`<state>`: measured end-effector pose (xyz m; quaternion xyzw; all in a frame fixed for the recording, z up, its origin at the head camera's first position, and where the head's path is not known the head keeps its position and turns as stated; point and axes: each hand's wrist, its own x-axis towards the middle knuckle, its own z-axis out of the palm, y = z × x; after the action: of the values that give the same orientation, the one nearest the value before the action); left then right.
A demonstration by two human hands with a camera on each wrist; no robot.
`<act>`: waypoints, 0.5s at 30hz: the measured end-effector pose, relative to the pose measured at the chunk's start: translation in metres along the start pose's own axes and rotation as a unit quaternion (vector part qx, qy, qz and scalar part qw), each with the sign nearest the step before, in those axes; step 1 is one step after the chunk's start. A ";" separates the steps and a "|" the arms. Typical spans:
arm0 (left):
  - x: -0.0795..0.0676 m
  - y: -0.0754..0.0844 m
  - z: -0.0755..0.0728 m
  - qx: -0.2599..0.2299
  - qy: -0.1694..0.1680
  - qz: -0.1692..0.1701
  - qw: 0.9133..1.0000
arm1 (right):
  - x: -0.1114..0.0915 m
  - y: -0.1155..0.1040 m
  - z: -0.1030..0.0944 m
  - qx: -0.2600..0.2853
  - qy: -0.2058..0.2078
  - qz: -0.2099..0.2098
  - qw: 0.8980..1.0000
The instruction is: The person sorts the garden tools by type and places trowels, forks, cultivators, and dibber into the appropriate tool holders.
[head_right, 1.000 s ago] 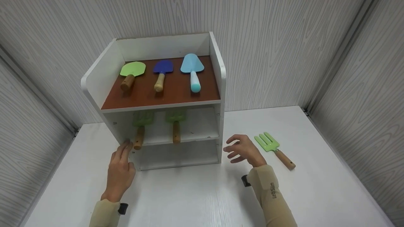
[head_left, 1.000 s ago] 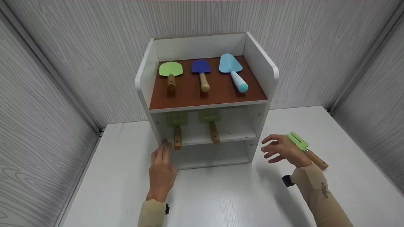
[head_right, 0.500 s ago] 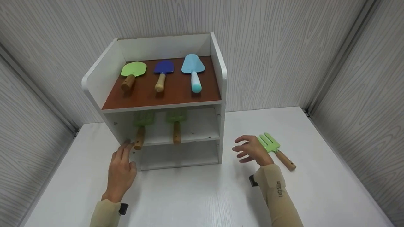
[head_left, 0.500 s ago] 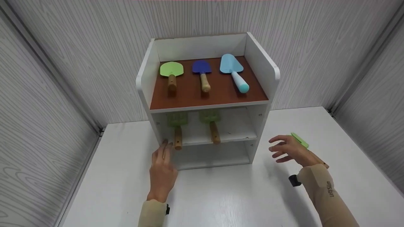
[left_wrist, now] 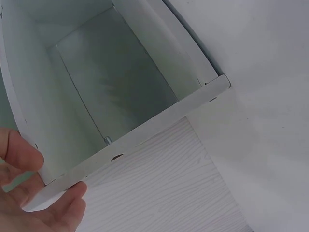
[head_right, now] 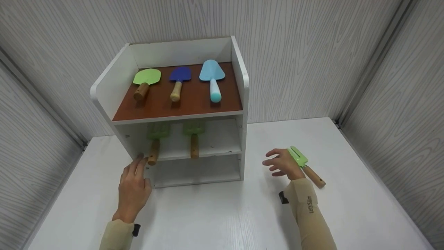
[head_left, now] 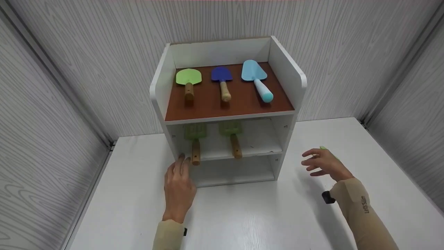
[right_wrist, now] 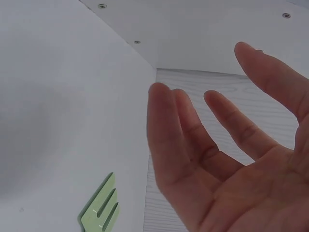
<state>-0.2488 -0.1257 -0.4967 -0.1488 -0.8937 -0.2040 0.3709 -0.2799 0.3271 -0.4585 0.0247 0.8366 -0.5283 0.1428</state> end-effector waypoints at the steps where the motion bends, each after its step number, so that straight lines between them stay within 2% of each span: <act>1: 0.000 0.000 0.000 0.005 0.002 0.002 1.000 | 0.000 0.001 -0.001 -0.003 -0.001 0.001 1.000; 8: 0.000 -0.001 -0.002 0.026 0.004 0.003 1.000 | 0.001 0.008 -0.013 -0.019 -0.001 0.006 1.000; 15: -0.001 0.001 -0.003 0.028 -0.004 0.002 1.000 | 0.000 0.017 -0.026 -0.019 0.011 0.030 0.999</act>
<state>-0.2461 -0.1264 -0.4954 -0.1407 -0.9005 -0.1773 0.3713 -0.2818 0.3582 -0.4626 0.0533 0.8471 -0.5071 0.1499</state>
